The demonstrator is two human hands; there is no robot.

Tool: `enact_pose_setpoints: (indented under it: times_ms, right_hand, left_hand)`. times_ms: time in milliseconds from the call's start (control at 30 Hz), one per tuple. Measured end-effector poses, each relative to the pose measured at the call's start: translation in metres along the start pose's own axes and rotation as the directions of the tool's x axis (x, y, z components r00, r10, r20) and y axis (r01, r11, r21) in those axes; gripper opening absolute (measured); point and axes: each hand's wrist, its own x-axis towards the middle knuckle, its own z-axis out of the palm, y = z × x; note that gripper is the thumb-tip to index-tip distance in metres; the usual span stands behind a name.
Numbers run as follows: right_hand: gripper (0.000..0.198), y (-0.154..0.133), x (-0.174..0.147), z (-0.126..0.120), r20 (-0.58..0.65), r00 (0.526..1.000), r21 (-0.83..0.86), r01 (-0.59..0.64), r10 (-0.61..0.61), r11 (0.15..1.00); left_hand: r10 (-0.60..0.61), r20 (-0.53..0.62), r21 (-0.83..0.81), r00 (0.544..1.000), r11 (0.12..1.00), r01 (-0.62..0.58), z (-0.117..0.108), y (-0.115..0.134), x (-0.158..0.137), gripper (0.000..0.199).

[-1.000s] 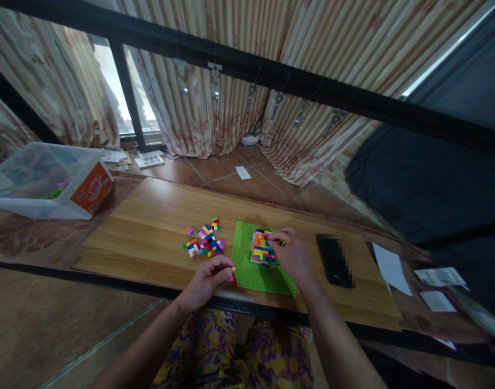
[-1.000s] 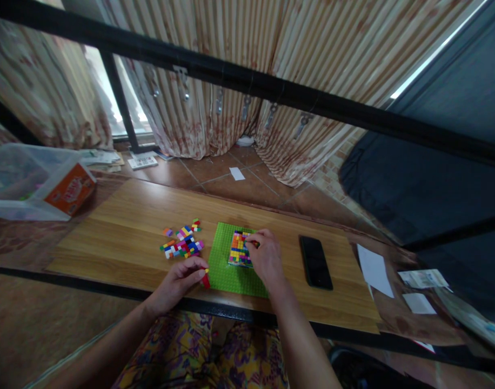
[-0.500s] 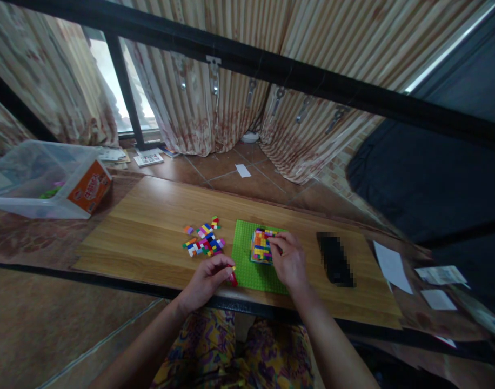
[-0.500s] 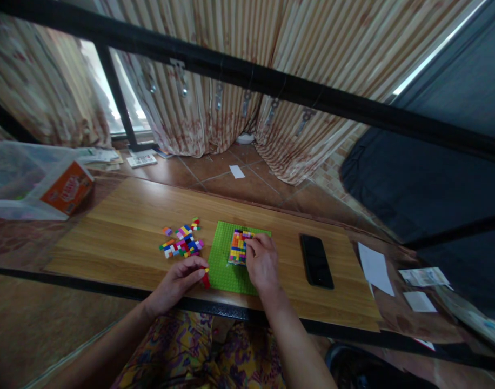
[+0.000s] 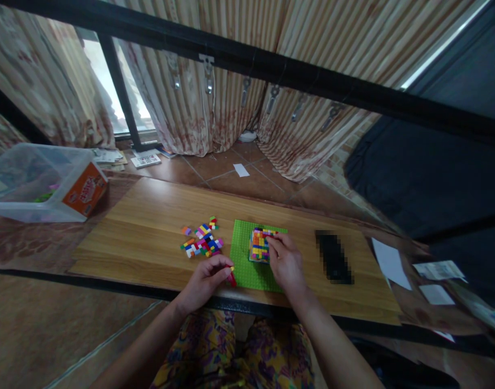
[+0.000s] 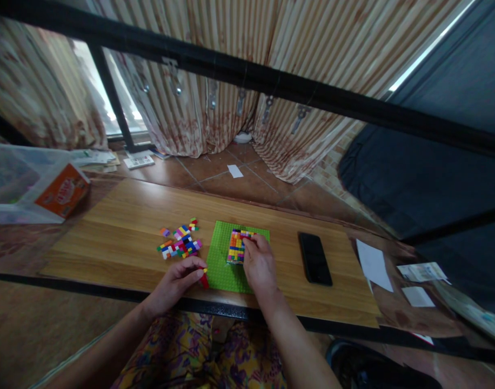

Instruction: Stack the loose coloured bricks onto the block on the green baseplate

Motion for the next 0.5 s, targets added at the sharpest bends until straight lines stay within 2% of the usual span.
enact_pose_setpoints:
  times_ms: [300, 400, 500]
  right_hand:
    - [0.032, 0.002, -0.002, 0.002, 0.004, 1.000, -0.024, 0.011, -0.011, 1.000]
    - [0.031, -0.008, -0.007, -0.003, -0.034, 0.999, -0.001, -0.015, 0.015, 1.000]
    - [0.029, -0.031, -0.019, -0.005, -0.045, 0.996, 0.100, -0.072, 0.077, 0.992]
  left_hand:
    - [0.023, -0.018, 0.011, 1.000, 1.000, -0.023, 0.000, -0.003, 0.000, 0.019]
    - [0.032, -0.033, -0.010, 0.999, 0.999, -0.032, -0.001, -0.007, 0.000, 0.021]
    - [0.034, -0.037, -0.038, 0.999, 0.999, -0.035, -0.001, -0.010, 0.000, 0.023]
